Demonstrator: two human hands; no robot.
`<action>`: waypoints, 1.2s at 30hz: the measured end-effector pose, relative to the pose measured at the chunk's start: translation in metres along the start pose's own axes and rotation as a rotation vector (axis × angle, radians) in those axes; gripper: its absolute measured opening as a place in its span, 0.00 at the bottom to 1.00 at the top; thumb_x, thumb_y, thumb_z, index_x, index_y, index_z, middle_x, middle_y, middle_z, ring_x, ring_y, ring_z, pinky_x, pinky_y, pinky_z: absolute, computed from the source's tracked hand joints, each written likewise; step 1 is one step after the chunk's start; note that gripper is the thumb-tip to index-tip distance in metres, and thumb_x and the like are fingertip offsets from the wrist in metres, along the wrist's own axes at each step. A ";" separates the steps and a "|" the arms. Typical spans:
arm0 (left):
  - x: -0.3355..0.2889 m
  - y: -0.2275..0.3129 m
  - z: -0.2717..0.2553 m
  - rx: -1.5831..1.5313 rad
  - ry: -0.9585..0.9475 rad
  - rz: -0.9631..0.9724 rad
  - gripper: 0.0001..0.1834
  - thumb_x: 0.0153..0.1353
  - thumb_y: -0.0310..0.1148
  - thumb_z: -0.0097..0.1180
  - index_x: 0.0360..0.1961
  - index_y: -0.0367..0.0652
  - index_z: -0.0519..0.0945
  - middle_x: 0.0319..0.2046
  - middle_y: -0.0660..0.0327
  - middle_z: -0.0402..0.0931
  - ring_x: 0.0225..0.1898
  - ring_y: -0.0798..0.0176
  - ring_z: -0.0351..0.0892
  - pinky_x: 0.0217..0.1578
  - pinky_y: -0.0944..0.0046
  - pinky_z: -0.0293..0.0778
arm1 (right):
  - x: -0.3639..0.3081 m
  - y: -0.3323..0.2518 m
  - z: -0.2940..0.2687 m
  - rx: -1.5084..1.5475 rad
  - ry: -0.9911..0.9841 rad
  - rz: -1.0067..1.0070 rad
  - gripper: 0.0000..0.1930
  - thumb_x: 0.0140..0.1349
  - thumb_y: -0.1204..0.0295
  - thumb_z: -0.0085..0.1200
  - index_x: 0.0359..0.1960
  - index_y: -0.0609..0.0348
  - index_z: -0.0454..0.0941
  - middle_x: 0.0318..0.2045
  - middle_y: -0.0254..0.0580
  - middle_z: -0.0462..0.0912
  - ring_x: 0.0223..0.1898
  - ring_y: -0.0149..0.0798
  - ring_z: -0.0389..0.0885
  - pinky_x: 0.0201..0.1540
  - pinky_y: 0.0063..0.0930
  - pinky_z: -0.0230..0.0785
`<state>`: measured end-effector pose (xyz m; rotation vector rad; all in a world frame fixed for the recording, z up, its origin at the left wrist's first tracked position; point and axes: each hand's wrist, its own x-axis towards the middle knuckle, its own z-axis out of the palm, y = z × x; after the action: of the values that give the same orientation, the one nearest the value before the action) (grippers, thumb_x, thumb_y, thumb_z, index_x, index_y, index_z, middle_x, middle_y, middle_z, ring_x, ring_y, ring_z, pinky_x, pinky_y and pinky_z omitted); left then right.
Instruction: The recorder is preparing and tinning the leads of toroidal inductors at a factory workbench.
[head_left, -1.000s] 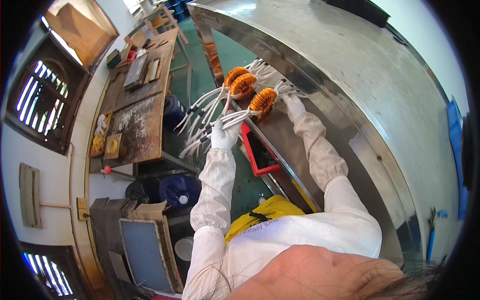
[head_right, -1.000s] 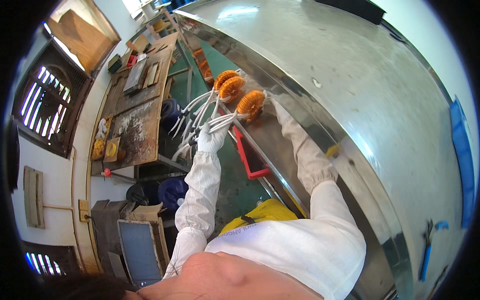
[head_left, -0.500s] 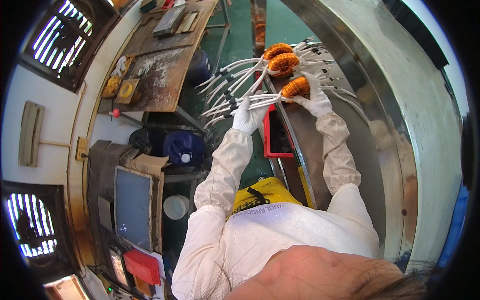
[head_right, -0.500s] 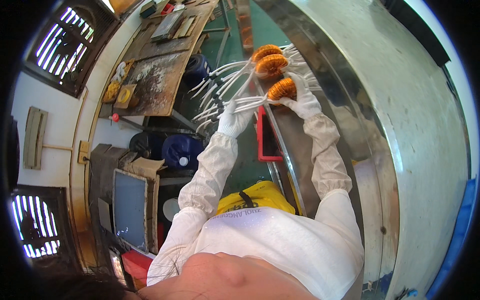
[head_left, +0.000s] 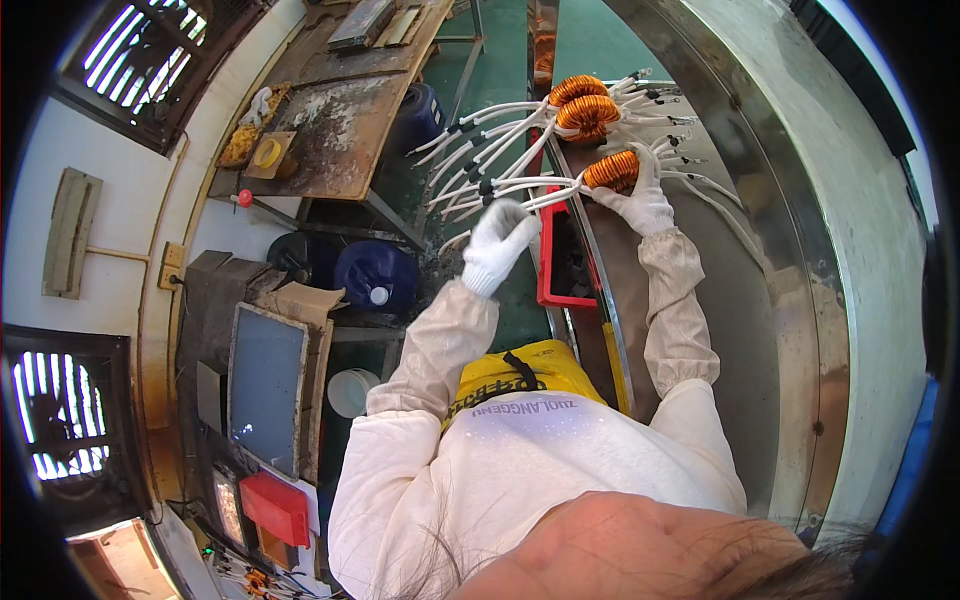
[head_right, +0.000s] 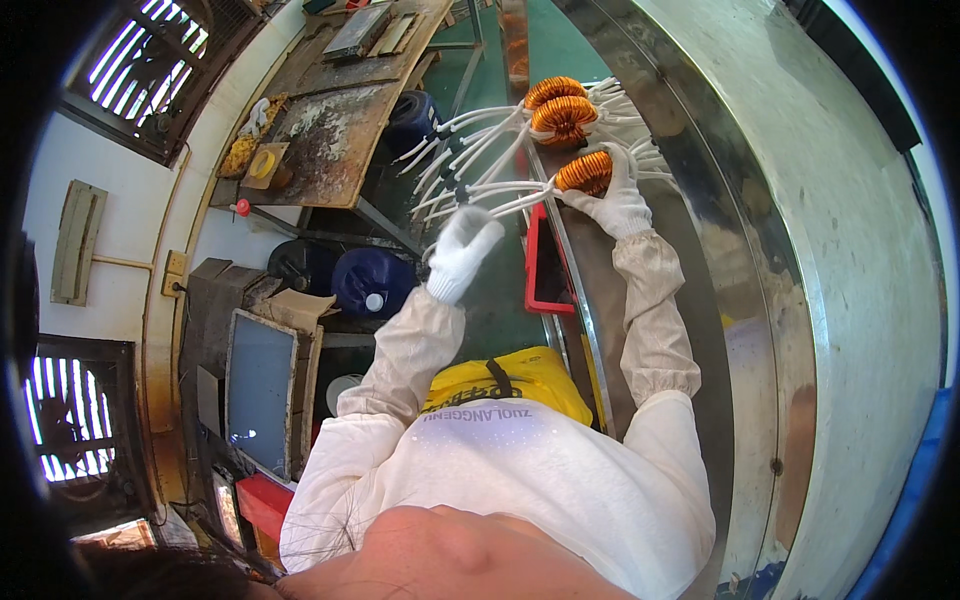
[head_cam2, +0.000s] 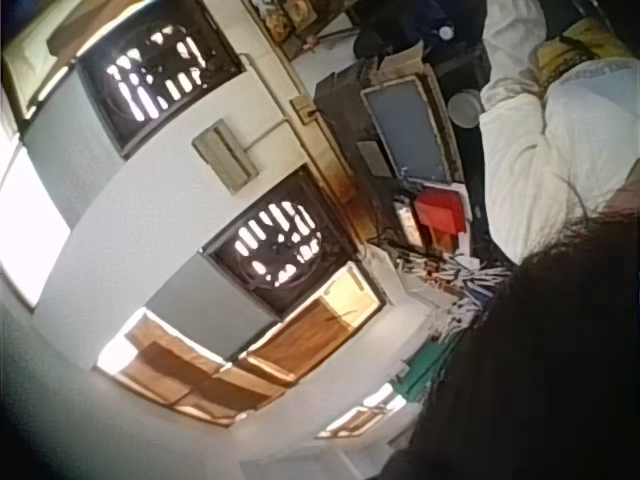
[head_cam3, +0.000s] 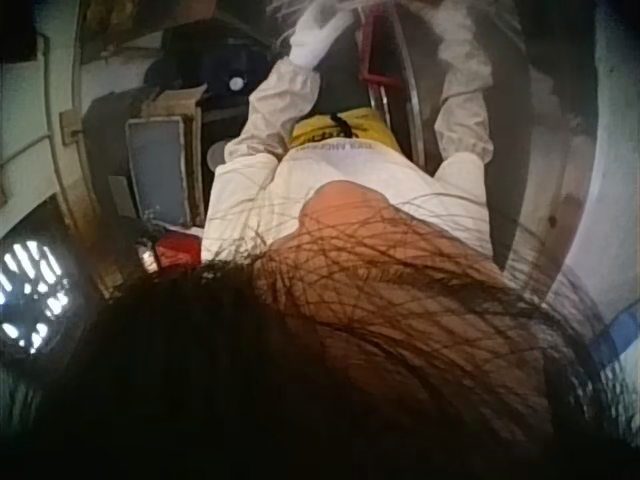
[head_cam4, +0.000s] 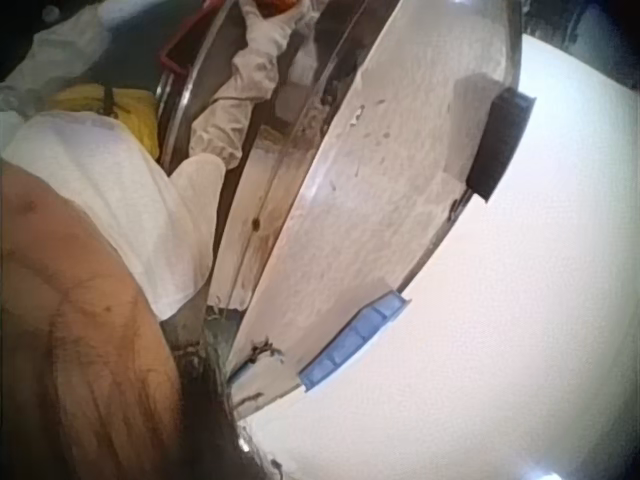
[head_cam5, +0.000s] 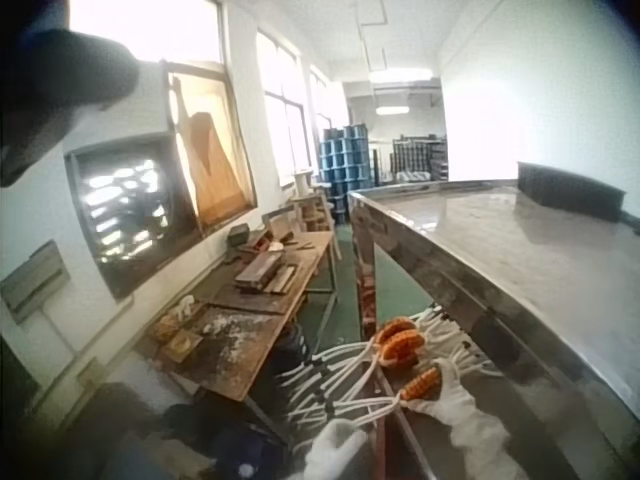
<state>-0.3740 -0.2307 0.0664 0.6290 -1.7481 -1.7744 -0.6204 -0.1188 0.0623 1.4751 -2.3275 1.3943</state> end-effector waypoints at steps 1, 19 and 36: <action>0.011 0.012 -0.005 0.391 0.067 0.309 0.23 0.52 0.42 0.67 0.41 0.39 0.74 0.37 0.58 0.77 0.42 0.57 0.78 0.45 0.59 0.74 | 0.000 0.000 0.000 -0.001 0.009 0.005 0.50 0.38 0.63 0.77 0.62 0.51 0.55 0.60 0.47 0.59 0.63 0.48 0.60 0.64 0.38 0.59; 0.061 -0.122 0.006 0.743 0.141 0.468 0.27 0.52 0.20 0.50 0.56 0.36 0.67 0.46 0.41 0.73 0.49 0.37 0.73 0.50 0.48 0.70 | 0.008 -0.011 -0.002 0.054 -0.001 0.003 0.46 0.39 0.67 0.76 0.61 0.53 0.59 0.57 0.46 0.63 0.60 0.47 0.65 0.62 0.38 0.63; -0.021 -0.096 -0.005 0.950 0.182 0.418 0.36 0.51 0.31 0.61 0.62 0.37 0.63 0.60 0.38 0.60 0.61 0.35 0.61 0.61 0.46 0.61 | 0.037 0.003 0.025 -0.085 0.182 0.007 0.48 0.41 0.58 0.74 0.63 0.52 0.59 0.60 0.52 0.62 0.62 0.53 0.63 0.64 0.42 0.60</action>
<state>-0.3614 -0.2212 -0.0308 0.6770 -2.3237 -0.5244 -0.6331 -0.1622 0.0632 1.2629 -2.2521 1.3507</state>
